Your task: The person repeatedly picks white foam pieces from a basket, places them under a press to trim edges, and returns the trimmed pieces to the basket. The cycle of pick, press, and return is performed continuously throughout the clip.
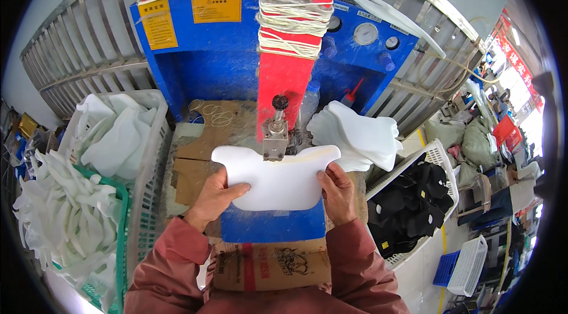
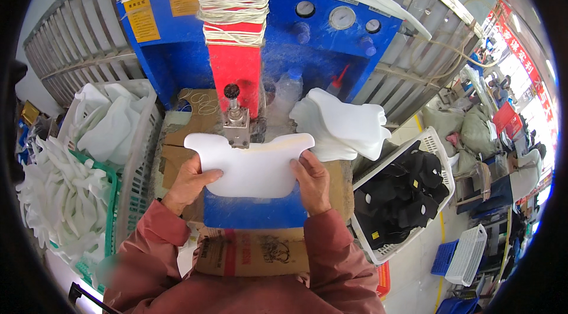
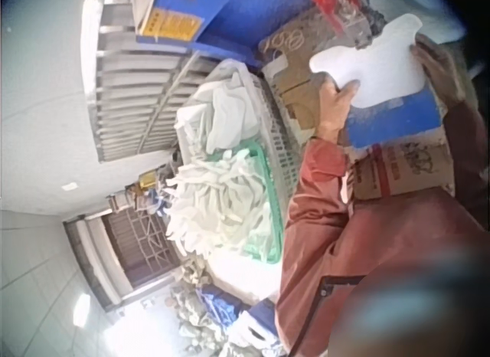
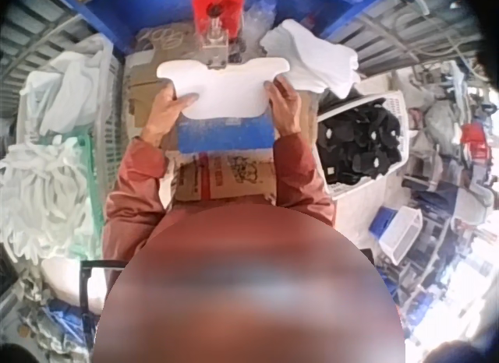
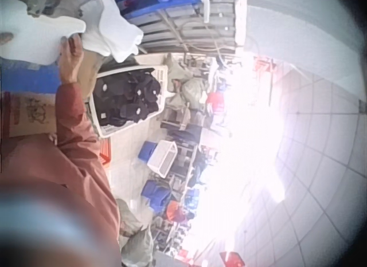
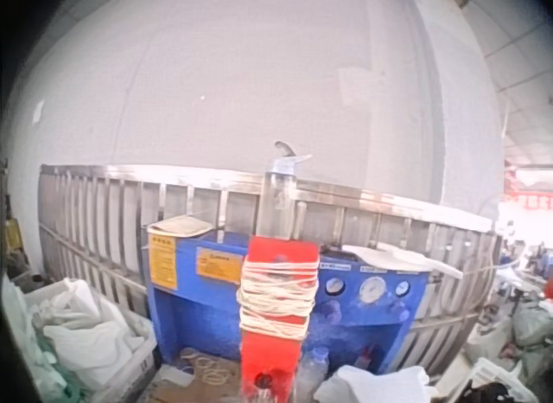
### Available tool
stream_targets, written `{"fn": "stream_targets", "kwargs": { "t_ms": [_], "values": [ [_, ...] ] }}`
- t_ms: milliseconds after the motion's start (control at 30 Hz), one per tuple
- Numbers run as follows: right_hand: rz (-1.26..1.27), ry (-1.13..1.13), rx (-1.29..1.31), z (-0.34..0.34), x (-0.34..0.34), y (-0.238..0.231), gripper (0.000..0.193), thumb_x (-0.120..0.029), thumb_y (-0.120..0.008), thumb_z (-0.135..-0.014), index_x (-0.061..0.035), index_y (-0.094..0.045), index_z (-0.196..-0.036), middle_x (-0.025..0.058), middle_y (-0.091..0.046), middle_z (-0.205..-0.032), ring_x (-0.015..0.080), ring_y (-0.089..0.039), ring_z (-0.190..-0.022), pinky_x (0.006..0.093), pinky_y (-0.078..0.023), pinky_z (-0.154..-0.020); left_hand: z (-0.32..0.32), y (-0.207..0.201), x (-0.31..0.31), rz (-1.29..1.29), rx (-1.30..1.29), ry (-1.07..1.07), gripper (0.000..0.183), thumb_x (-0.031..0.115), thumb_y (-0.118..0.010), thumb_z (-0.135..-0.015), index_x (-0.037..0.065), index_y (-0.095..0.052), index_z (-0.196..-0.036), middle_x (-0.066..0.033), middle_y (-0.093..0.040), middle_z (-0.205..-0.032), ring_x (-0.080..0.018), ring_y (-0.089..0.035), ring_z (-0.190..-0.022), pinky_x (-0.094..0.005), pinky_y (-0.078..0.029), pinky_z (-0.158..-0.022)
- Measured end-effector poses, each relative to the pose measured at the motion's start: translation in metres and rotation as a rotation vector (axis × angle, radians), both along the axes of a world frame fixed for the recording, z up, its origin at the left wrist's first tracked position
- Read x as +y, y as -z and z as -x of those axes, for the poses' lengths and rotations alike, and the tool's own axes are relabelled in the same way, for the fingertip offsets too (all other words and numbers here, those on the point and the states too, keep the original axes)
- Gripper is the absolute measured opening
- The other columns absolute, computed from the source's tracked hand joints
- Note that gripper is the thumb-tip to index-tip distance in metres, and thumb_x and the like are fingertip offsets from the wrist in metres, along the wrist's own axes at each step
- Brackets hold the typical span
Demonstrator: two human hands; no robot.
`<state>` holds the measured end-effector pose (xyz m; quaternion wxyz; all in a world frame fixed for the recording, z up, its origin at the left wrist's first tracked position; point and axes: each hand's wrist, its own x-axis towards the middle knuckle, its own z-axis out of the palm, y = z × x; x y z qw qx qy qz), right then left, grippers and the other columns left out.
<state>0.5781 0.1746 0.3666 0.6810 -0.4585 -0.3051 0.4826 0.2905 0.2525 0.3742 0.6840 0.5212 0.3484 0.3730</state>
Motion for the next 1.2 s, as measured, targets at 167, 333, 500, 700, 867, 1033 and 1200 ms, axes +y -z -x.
{"fn": "stream_targets", "kwargs": {
  "t_ms": [167,333,500,700,867,1033,1200],
  "values": [
    [-0.03,0.005,-0.013,-0.005,0.013,0.001,0.03,-0.001,-0.066,-0.102,0.0023,-0.065,-0.131,0.0036,-0.072,-0.115,0.0097,-0.065,-0.102,0.0253,-0.053,-0.088,-0.002,0.002,0.018,-0.024,0.056,0.007,0.043,0.005,-0.074,-0.095,-0.001,-0.06,-0.135,-0.006,-0.07,-0.122,-0.0138,-0.066,-0.108,-0.0319,-0.053,-0.095],
    [-0.04,-0.038,-0.053,0.004,0.025,0.008,0.025,-0.002,-0.067,-0.101,0.0009,-0.067,-0.126,0.0013,-0.072,-0.112,0.0075,-0.065,-0.1,0.0243,-0.052,-0.086,0.011,0.003,0.024,-0.05,0.0,-0.054,0.042,0.004,-0.073,-0.094,0.0,-0.061,-0.134,-0.0054,-0.07,-0.122,-0.0132,-0.065,-0.108,-0.0317,-0.053,-0.095],
    [-0.012,-0.094,-0.027,0.016,0.019,0.01,0.023,-0.003,-0.068,-0.101,0.0,-0.067,-0.124,0.0001,-0.072,-0.111,0.0062,-0.064,-0.098,0.0239,-0.052,-0.085,0.025,0.004,0.014,-0.017,-0.006,-0.076,0.044,0.0,-0.069,-0.095,0.0,-0.059,-0.137,-0.004,-0.07,-0.121,-0.0119,-0.065,-0.107,-0.0309,-0.053,-0.096],
    [-0.003,-0.089,0.033,0.012,0.005,0.002,0.026,-0.002,-0.067,-0.101,0.0007,-0.067,-0.127,0.0023,-0.071,-0.115,0.0081,-0.065,-0.1,0.0248,-0.053,-0.087,0.016,0.004,0.005,-0.006,-0.078,-0.074,0.047,-0.002,-0.068,-0.094,0.001,-0.058,-0.139,-0.0031,-0.069,-0.121,-0.0121,-0.065,-0.107,-0.0303,-0.052,-0.096],
    [-0.04,-0.085,0.045,0.005,-0.008,-0.005,0.029,-0.002,-0.066,-0.102,0.0019,-0.065,-0.131,0.0042,-0.072,-0.119,0.0104,-0.066,-0.104,0.0262,-0.054,-0.09,0.004,0.003,0.002,0.013,-0.089,-0.04,0.047,-0.003,-0.068,-0.094,0.002,-0.058,-0.14,-0.0036,-0.069,-0.123,-0.0127,-0.065,-0.108,-0.0306,-0.052,-0.096],
    [-0.005,-0.045,0.033,-0.002,-0.019,-0.006,0.03,-0.002,-0.063,-0.103,0.0032,-0.065,-0.133,0.0073,-0.071,-0.127,0.0126,-0.066,-0.11,0.0272,-0.054,-0.094,-0.006,0.007,-0.002,0.027,-0.107,-0.003,0.049,-0.001,-0.069,-0.095,0.003,-0.057,-0.143,-0.004,-0.069,-0.124,-0.0126,-0.065,-0.11,-0.0305,-0.052,-0.097],
    [0.026,-0.026,0.004,-0.009,-0.029,-0.011,0.033,-0.001,-0.061,-0.104,0.0047,-0.063,-0.136,0.009,-0.07,-0.13,0.0136,-0.066,-0.111,0.028,-0.054,-0.095,-0.014,0.009,-0.006,0.035,-0.13,0.016,0.049,-0.002,-0.069,-0.095,0.003,-0.057,-0.143,-0.0036,-0.069,-0.125,-0.0124,-0.064,-0.111,-0.0304,-0.053,-0.097]
  ]
}}
